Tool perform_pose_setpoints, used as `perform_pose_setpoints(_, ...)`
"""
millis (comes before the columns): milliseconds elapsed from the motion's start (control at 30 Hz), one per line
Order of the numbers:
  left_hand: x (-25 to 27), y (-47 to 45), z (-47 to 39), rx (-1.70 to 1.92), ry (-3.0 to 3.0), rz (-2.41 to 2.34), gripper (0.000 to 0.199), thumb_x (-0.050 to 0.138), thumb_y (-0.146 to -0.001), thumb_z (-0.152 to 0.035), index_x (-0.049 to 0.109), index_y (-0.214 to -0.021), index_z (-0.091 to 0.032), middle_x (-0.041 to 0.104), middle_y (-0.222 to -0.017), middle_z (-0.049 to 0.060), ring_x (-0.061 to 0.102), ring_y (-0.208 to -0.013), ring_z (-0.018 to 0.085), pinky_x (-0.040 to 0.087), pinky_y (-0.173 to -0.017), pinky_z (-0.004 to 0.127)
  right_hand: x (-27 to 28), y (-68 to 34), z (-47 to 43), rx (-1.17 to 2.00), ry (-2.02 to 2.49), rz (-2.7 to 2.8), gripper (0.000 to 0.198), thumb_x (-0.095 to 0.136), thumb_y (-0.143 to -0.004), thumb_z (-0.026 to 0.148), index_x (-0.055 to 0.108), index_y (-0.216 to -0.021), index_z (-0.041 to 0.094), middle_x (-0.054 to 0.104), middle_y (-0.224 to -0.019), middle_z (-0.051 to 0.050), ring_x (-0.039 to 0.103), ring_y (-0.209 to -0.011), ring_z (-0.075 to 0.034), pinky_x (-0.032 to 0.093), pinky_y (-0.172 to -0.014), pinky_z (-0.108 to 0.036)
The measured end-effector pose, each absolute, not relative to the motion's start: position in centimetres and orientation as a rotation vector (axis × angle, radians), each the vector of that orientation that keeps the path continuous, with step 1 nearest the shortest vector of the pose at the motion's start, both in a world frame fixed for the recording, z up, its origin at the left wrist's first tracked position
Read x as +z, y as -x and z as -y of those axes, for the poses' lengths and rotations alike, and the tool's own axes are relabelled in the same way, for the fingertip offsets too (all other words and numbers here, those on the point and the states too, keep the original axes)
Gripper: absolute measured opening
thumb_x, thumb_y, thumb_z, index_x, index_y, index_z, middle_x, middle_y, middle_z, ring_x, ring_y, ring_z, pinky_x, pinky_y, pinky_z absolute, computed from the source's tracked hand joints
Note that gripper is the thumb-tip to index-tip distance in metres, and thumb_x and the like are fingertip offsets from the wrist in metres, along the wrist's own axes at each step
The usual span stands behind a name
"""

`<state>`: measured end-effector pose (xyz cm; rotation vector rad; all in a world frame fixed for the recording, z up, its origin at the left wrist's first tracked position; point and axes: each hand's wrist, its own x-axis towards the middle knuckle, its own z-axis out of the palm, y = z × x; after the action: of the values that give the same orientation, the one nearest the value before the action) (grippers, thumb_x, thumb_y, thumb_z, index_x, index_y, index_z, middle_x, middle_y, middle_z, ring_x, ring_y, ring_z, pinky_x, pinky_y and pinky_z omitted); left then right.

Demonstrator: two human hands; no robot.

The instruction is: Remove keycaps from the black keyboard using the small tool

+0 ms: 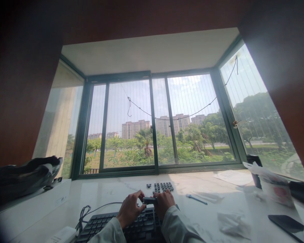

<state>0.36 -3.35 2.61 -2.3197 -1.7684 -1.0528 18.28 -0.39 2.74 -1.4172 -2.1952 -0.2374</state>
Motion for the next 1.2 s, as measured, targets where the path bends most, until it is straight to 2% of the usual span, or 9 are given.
perform_pose_setpoints(233,2.4,-0.3,3.2,-1.111,2.31,1.723,0.017,0.063,-0.074,-0.027,0.064,-0.091,-0.027,0.071,-0.091,-0.003,0.065,-0.088,0.018,0.042,-0.073,0.027,2.4,-18.8,-0.5,-0.226,1.449,2.201,0.03,0.044,-0.088,0.036,0.071,-0.095,0.026,0.074,-0.088,-0.01,0.067,-0.086,-0.024,0.033,-0.089,-0.037)
perform_pose_setpoints(467,2.6,-0.2,3.3,-1.126,2.315,1.636,0.016,0.065,-0.077,-0.027,0.067,-0.093,-0.025,0.071,-0.093,0.0,0.065,-0.089,0.018,0.046,-0.079,0.028,2.6,-19.5,-0.8,-0.261,1.618,2.155,0.027,0.044,-0.087,0.031,0.069,-0.095,0.027,0.073,-0.092,-0.008,0.065,-0.089,-0.022,0.032,-0.088,-0.038)
perform_pose_setpoints(733,2.7,0.0,3.5,-1.063,2.316,1.672,0.019,0.066,-0.079,-0.034,0.067,-0.096,-0.026,0.072,-0.094,-0.002,0.067,-0.086,0.019,0.047,-0.07,0.027,2.7,-21.3,-2.1,-0.262,1.867,2.099,0.026,0.044,-0.087,0.032,0.067,-0.095,0.024,0.07,-0.098,-0.008,0.063,-0.095,-0.024,0.032,-0.089,-0.041)
perform_pose_setpoints(1100,2.5,1.1,2.9,-0.933,2.247,1.74,0.019,0.063,-0.083,-0.035,0.066,-0.101,-0.028,0.072,-0.099,-0.003,0.066,-0.091,0.019,0.047,-0.079,0.028,3.1,-22.8,-2.6,-0.22,1.952,2.127,0.024,0.047,-0.084,0.029,0.066,-0.097,0.02,0.068,-0.097,-0.011,0.062,-0.094,-0.024,0.03,-0.089,-0.042)
perform_pose_setpoints(1200,2.4,1.8,2.4,-0.92,2.212,1.725,0.016,0.061,-0.086,-0.037,0.07,-0.097,-0.03,0.072,-0.102,-0.003,0.065,-0.097,0.019,0.046,-0.081,0.028,3.3,-23.2,-2.7,-0.191,1.961,2.128,0.023,0.048,-0.084,0.029,0.065,-0.096,0.019,0.068,-0.094,-0.011,0.062,-0.092,-0.024,0.031,-0.088,-0.041)
